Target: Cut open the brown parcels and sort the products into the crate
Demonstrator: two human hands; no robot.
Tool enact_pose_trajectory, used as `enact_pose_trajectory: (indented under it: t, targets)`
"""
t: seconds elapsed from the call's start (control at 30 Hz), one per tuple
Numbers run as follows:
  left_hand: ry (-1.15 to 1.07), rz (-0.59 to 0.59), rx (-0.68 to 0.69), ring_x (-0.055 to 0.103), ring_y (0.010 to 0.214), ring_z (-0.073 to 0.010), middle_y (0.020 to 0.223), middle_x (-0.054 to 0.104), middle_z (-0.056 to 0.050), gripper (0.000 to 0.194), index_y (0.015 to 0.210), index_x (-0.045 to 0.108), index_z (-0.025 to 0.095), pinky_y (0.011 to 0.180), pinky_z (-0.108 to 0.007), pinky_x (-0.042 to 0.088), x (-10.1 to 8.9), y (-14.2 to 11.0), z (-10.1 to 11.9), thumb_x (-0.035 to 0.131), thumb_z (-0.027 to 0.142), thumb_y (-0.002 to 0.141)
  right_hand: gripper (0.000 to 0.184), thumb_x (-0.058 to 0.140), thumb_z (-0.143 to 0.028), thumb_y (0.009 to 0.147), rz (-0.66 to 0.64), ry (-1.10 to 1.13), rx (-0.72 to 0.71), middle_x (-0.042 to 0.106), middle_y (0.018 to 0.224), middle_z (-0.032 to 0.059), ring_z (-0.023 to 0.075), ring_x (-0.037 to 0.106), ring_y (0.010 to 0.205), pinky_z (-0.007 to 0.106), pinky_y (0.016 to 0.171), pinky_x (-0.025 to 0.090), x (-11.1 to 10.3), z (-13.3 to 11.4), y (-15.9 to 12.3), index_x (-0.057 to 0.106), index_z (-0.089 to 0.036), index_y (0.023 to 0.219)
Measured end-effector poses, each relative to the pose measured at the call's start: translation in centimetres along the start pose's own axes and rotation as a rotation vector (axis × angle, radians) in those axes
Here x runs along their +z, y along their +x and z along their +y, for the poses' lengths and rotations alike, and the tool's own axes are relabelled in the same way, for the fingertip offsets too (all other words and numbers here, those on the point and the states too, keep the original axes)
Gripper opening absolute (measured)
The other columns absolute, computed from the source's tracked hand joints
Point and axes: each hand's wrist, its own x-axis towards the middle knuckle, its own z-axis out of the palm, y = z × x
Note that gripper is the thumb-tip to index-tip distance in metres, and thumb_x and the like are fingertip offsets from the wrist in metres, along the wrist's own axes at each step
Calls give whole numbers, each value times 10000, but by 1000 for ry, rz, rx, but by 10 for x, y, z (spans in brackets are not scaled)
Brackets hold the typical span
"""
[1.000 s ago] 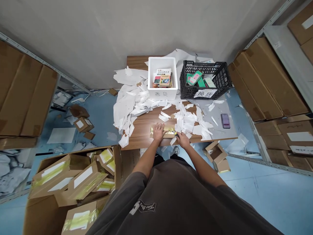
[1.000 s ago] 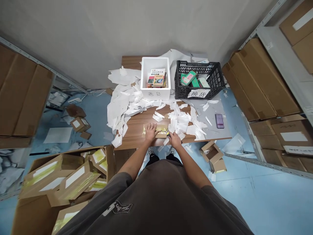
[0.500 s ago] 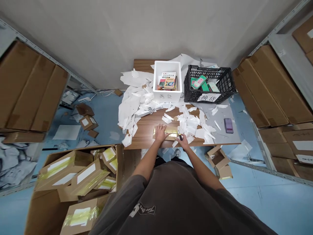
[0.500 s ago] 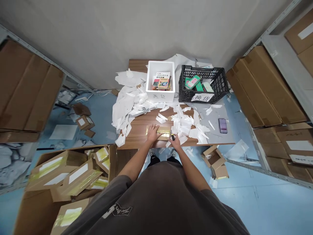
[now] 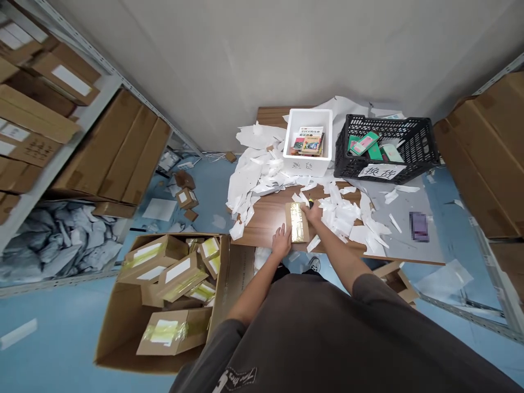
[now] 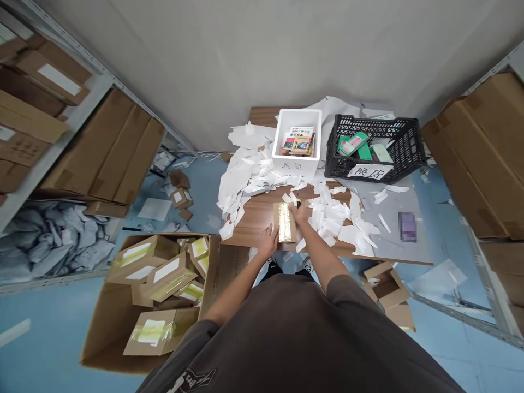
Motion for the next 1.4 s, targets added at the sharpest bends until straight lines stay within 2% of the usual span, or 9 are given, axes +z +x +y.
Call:
enact_pose_trajectory:
  t: [0.13,0.23,0.33,0.4,0.7,0.87,0.97,1.1,1.4]
  targets:
    - [176,-46,380,341,1589,-366,1750,395,-107,689,1561,549,316,1170,-489,436,-30,31,-9,688,145,909,559,792,-507,860,-4,65,-22,750,1232,131,325,709,1148,393,963,550,-4,49,-49,571,-221,1286]
    - [281,-138,584,406,1523,-347,1659,510,-76,497,1384,678,333,1094,-455,455,-46,61,-6,666,131,929,587,835,-547,764,4,95,63,779,1128,99,344,747,1094,407,912,581,8,87,-86,603,-246,1211]
    - [353,-158,668,463,1424,-350,1472,643,-98,353,1237,734,286,1081,-461,425,-55,78,0,691,149,915,618,858,-558,712,34,102,152,783,1129,122,353,755,1094,413,903,591,18,98,-97,621,-231,1179]
    - [384,-163,701,484,1369,-356,1375,677,-126,413,1233,724,248,1109,-470,393,-57,81,3,789,174,832,650,870,-542,709,52,74,172,779,1153,139,357,751,1116,404,895,586,18,90,-89,618,-223,1216]
    - [239,-84,356,609,1233,-348,1250,721,-169,651,1303,662,175,1180,-461,375,-39,55,28,943,443,781,678,902,-391,815,-88,-30,49,738,1263,175,338,682,1190,371,966,499,-13,36,-34,523,-181,1337]
    - [125,-9,215,500,1465,-375,1445,644,-165,573,1301,668,212,1254,-519,336,-15,40,42,916,449,842,337,577,-447,1055,-136,43,-74,737,1192,80,255,703,1093,322,934,530,-34,55,-47,501,-244,1312]
    - [79,0,175,374,1589,-389,1660,488,-172,562,1320,658,224,1282,-551,313,-9,39,44,917,367,842,236,449,-475,1093,-331,56,-162,704,911,7,221,682,821,294,788,539,-48,80,-61,535,-261,1146]
    - [82,-85,170,404,1588,-392,1679,486,-212,737,1449,603,186,1312,-535,279,-10,46,45,936,339,810,215,528,-398,1061,-532,-86,-293,643,760,-17,199,626,737,255,723,477,-65,99,-62,557,-249,909]
    - [107,-108,131,514,1517,-405,1495,649,-267,1007,1567,512,125,1250,-454,376,-16,56,50,1007,351,719,191,743,-356,971,-510,-318,-379,692,745,24,217,640,741,243,652,377,-74,89,-40,670,-242,837]
